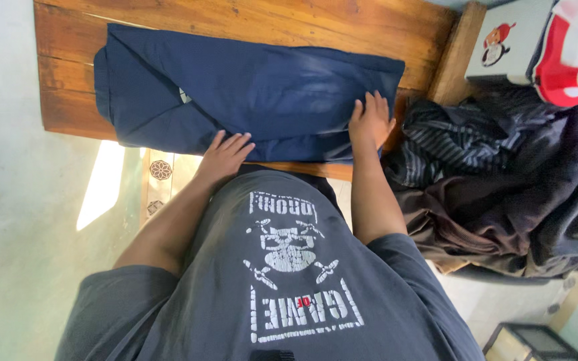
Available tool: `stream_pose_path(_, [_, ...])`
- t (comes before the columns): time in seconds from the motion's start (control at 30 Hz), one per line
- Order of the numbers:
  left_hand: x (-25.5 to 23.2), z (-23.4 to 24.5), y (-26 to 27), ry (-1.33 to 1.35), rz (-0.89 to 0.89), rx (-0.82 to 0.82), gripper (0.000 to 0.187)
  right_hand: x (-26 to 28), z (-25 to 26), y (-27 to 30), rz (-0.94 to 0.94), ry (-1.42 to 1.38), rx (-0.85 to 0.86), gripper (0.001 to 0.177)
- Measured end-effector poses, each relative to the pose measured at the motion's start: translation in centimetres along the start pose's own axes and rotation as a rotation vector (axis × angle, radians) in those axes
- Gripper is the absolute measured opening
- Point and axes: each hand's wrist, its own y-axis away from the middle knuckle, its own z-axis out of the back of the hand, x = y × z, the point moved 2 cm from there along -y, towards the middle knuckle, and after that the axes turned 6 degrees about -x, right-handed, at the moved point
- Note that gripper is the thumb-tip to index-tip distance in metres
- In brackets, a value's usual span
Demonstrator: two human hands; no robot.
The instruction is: The person folds a blue jacket on a wooden surface by hand, smoothing the fabric and bringing the sides and sleeves inward.
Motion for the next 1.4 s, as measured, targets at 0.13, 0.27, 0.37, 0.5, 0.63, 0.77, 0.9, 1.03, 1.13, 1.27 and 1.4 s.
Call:
stream_pose_path(0.13, [-0.1,0.3,3.1,-0.075,0.638,0.194,0.075,-4.3,0.2,-0.5,-0.099,-0.266,-0.181,0.056])
stream_pose_path(0.27, [1.1,1.8,5.6,0.297,1.186,0.172,0.091,-6.8,-1.5,-2.1,-0.33,-0.375,-0.051,0.08])
stream_pose_path(0.37, [1.8,3.0,5.6,0.426,1.245,0.219,0.093,-7.1,-2.9,-2.9,-0.371,-0.395,0.008,0.092])
stream_pose_path(0.5, [3.2,2.4,4.9,0.359,1.173,0.252,0.097,-5.8,-2.6,-3.0,-0.318,-0.347,0.031,0.106])
stream_pose_path(0.63, [4.8,2.2,5.5,0.346,1.104,0.283,0.097,-5.6,-1.4,-2.9,-0.425,-0.548,0.142,0.098])
stream_pose_path(0.77, [6.5,2.1,6.2,0.377,1.073,0.307,0.098,-6.3,-1.1,-2.3,-0.43,-0.846,0.262,0.088])
stream_pose_path(0.9, [8.4,2.3,6.1,0.388,1.047,0.328,0.098,-6.6,-1.2,-1.2,-0.44,-0.988,0.362,0.087])
stream_pose_path(1.03, [9.5,2.6,5.5,0.396,1.074,0.356,0.098,-6.7,-1.8,0.5,-0.305,-0.968,0.234,0.091])
stream_pose_path(1.13, [9.6,2.8,5.1,0.418,1.11,0.336,0.098,-7.1,-2.8,1.6,-0.302,-0.973,0.178,0.096])
stream_pose_path(1.27, [10.7,1.7,5.5,0.442,1.075,0.23,0.101,-7.4,-4.4,2.2,-0.364,-1.106,0.193,0.091])
stream_pose_path(1.4, [11.8,1.2,5.6,0.439,1.105,0.23,0.102,-7.1,-4.9,3.1,-0.231,-1.147,0.116,0.088])
